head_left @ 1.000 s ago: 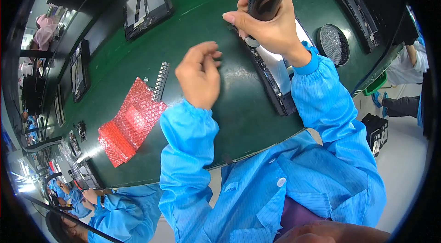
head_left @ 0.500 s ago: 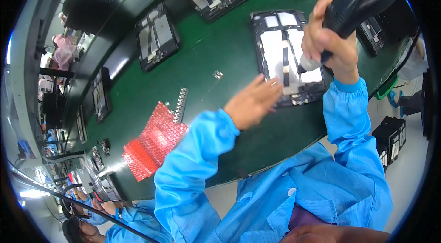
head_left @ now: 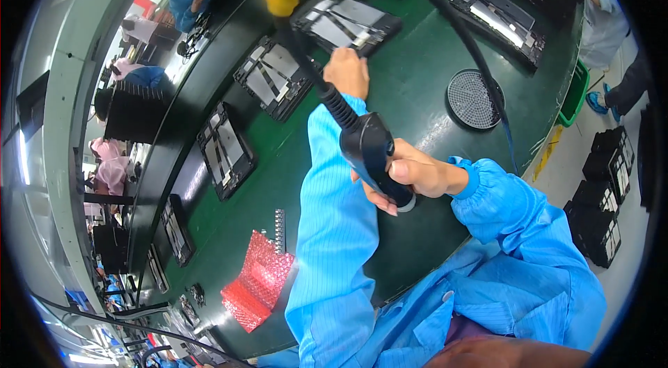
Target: The person assembles internal components into a tablet screen housing, then drives screws into the housing using an electric screwdriver.
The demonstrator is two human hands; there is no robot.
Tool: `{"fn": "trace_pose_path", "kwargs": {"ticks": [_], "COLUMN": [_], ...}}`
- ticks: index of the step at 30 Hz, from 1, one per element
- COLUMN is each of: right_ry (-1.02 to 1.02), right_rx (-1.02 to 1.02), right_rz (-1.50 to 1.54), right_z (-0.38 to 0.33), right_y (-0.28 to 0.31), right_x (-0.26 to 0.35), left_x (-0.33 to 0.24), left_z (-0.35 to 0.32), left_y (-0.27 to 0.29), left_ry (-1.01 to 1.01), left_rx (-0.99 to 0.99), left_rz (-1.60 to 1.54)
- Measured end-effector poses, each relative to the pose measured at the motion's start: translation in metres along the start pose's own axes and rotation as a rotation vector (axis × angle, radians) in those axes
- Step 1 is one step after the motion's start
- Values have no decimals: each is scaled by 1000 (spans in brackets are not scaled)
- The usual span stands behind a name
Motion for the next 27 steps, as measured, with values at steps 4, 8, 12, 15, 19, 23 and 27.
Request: {"fn": "trace_pose_path", "kwargs": {"ticks": [4, 8, 12, 15, 19, 23, 27], "right_ry": [60, 213, 249, 88, 122, 228, 603], "right_rx": [43, 58, 7, 25, -34, -183, -300], "right_rz": [-23, -61, -74, -31, -52, -164, -259], "right_z": [5, 1, 4, 3, -4, -16, -31], "right_y": [2, 8, -2, -2, 3, 16, 41], "right_x": [4, 13, 13, 10, 19, 53, 97], "left_x": [30, 91, 153, 167, 153, 117, 87], "left_z": [8, -12, -54, -54, -50, -56, -101], "left_y": [7, 10, 24, 34, 74, 134, 199], "left_ry": [150, 289, 213, 241, 277, 219, 267], "left_rx": [85, 661, 288, 397, 100, -287, -344], "left_rz": [209, 445, 229, 265, 439, 390, 300]}}
Point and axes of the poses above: each hand's wrist, its own z-axis towards the middle knuckle, its own y-axis out of the back of the hand, x = y × z, the point moved 3 cm from there along z, towards the middle knuckle, and after that the axes turned 10 degrees about z, right-handed, at the moved point
